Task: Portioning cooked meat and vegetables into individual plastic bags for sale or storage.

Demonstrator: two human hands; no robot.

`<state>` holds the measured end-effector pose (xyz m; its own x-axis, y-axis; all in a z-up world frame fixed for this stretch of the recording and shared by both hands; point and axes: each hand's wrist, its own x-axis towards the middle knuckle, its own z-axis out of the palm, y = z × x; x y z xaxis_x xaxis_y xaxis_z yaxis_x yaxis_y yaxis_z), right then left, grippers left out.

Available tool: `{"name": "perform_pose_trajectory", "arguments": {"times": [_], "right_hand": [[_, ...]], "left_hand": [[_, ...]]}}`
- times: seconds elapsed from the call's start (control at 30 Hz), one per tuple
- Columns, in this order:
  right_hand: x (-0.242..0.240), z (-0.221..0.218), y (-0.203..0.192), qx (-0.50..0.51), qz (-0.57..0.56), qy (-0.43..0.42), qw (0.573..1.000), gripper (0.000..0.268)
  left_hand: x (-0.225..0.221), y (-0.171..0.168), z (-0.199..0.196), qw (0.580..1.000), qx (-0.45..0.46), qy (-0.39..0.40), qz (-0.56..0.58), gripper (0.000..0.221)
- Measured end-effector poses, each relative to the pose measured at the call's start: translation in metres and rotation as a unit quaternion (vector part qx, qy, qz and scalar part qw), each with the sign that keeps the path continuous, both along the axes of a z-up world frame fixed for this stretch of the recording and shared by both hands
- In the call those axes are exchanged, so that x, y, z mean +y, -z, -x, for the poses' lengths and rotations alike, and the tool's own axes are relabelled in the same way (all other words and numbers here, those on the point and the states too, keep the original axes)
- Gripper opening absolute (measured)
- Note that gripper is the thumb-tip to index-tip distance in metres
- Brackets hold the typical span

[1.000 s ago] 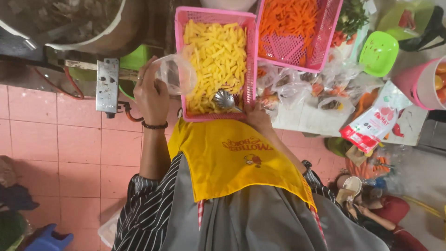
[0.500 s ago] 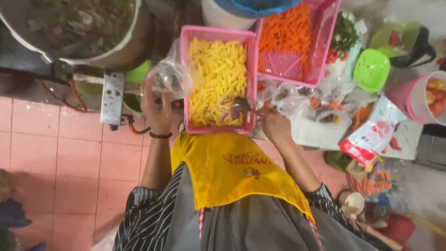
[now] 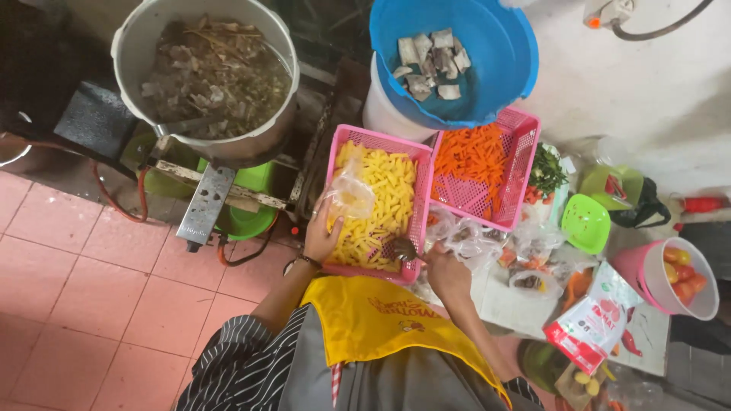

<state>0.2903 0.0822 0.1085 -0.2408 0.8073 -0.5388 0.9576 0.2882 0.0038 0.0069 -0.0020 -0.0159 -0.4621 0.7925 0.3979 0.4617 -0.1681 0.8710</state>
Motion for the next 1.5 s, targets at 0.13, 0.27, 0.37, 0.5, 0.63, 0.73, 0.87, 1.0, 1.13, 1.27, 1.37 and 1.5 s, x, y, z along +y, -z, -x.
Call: {"name": "perform_pose_trajectory", "arguments": {"times": [0.13, 0.27, 0.37, 0.5, 0.63, 0.73, 0.87, 1.0, 1.13, 1.27, 1.37, 1.5], "right_hand": [[0.017, -0.020, 0.038, -0.001, 0.002, 0.001, 1.000, 0.025], [0.026, -0.039, 0.060, 0.094, 0.069, -0.004, 0.993, 0.029], [0.025, -0.038, 0.075, 0.160, 0.075, 0.009, 0.984, 0.030], [-0.001, -0.011, 0.079, 0.296, 0.095, -0.007, 0.950, 0.030], [-0.015, 0.006, 0.131, 0.255, 0.095, 0.012, 0.962, 0.030], [-0.022, 0.014, 0.136, 0.373, 0.136, 0.025, 0.917, 0.027], [-0.039, 0.003, 0.107, 0.397, 0.125, 0.168, 0.894, 0.017], [-0.039, 0.000, 0.072, 0.471, 0.082, 0.218, 0.851, 0.011], [-0.042, -0.003, 0.073, 0.499, 0.078, 0.225, 0.833, 0.013], [-0.040, -0.012, 0.077, 0.474, 0.044, 0.216, 0.853, 0.012], [-0.039, -0.018, 0.079, 0.485, 0.045, 0.227, 0.844, 0.011], [-0.037, -0.021, 0.079, 0.518, 0.070, 0.237, 0.819, 0.012]], "left_hand": [[0.001, -0.014, 0.000, 1.000, -0.015, 0.003, -0.003, 0.061], [-0.001, -0.014, 0.000, 1.000, -0.012, 0.009, -0.004, 0.058], [0.000, -0.014, 0.001, 1.000, -0.013, 0.012, 0.001, 0.058], [0.003, -0.009, 0.002, 1.000, -0.003, 0.002, 0.030, 0.062], [0.003, 0.002, 0.001, 1.000, -0.001, 0.003, 0.004, 0.060], [0.006, 0.012, 0.002, 1.000, -0.007, 0.011, 0.007, 0.060], [-0.006, -0.003, 0.003, 0.999, -0.019, 0.031, 0.014, 0.055], [0.002, -0.006, 0.011, 0.999, -0.019, 0.040, -0.024, 0.050], [0.003, -0.001, 0.011, 0.999, 0.008, 0.041, -0.035, 0.048], [0.004, -0.002, 0.010, 0.998, 0.016, 0.038, -0.052, 0.047], [0.005, -0.002, 0.009, 0.997, 0.025, 0.037, -0.056, 0.047], [0.006, -0.015, 0.009, 0.998, 0.052, 0.026, -0.039, 0.045]]}}
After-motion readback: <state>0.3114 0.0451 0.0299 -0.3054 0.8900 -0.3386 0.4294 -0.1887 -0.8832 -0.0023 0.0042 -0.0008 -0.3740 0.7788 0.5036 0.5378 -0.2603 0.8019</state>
